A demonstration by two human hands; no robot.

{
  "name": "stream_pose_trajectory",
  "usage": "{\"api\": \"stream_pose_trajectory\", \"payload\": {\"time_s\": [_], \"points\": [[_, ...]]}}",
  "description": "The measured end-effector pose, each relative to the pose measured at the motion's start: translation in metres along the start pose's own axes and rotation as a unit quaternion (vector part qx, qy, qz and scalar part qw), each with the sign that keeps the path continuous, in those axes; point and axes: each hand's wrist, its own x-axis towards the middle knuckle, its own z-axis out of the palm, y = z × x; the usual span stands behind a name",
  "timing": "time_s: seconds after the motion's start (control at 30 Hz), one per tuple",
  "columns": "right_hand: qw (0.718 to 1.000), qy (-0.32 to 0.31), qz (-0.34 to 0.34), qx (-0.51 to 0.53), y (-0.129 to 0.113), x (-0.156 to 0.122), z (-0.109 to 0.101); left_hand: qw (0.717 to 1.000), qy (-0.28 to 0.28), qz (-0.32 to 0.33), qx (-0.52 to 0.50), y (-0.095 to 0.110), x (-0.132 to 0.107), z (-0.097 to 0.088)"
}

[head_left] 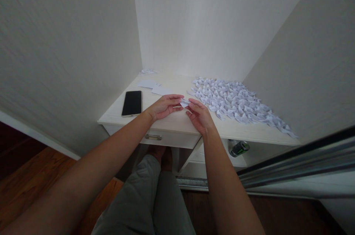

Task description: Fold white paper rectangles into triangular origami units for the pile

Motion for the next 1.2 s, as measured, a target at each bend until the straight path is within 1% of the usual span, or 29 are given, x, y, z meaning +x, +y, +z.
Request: {"api": "stream_pose_trajectory", "payload": {"time_s": [0.13, 0.37, 0.6, 0.8, 0.97, 1.1, 1.2], "points": [[1.000, -0.006, 0.001, -0.003, 0.0007, 0.0009, -0.0005, 1.000, 0.008, 0.000, 0.011, -0.0008, 0.0006, -0.0008], [0.999, -0.036, 0.021, -0.005, 0.0001, -0.0003, -0.0007, 1.000, -0.007, -0.011, 0.020, 0.0002, 0.0004, -0.0019], [0.999, -0.030, 0.014, 0.001, 0.0010, 0.0000, -0.0001, 1.000, -0.005, -0.012, 0.023, 0.0005, -0.0002, -0.0027], [1.000, -0.025, 0.016, -0.007, 0.0021, 0.0007, 0.0008, 0.998, 0.002, -0.029, 0.050, -0.0007, 0.0002, -0.0065], [0.999, -0.020, 0.023, -0.011, 0.0030, 0.0017, 0.0021, 0.998, 0.014, -0.039, 0.048, -0.0012, 0.0001, -0.0077], [0.999, -0.028, 0.035, -0.020, 0.0024, 0.0016, 0.0029, 0.997, 0.001, -0.049, 0.058, -0.0002, 0.0002, -0.0079], [0.999, -0.027, 0.037, -0.024, 0.0026, 0.0018, 0.0031, 0.997, -0.013, -0.038, 0.064, -0.0001, -0.0002, -0.0076]]}}
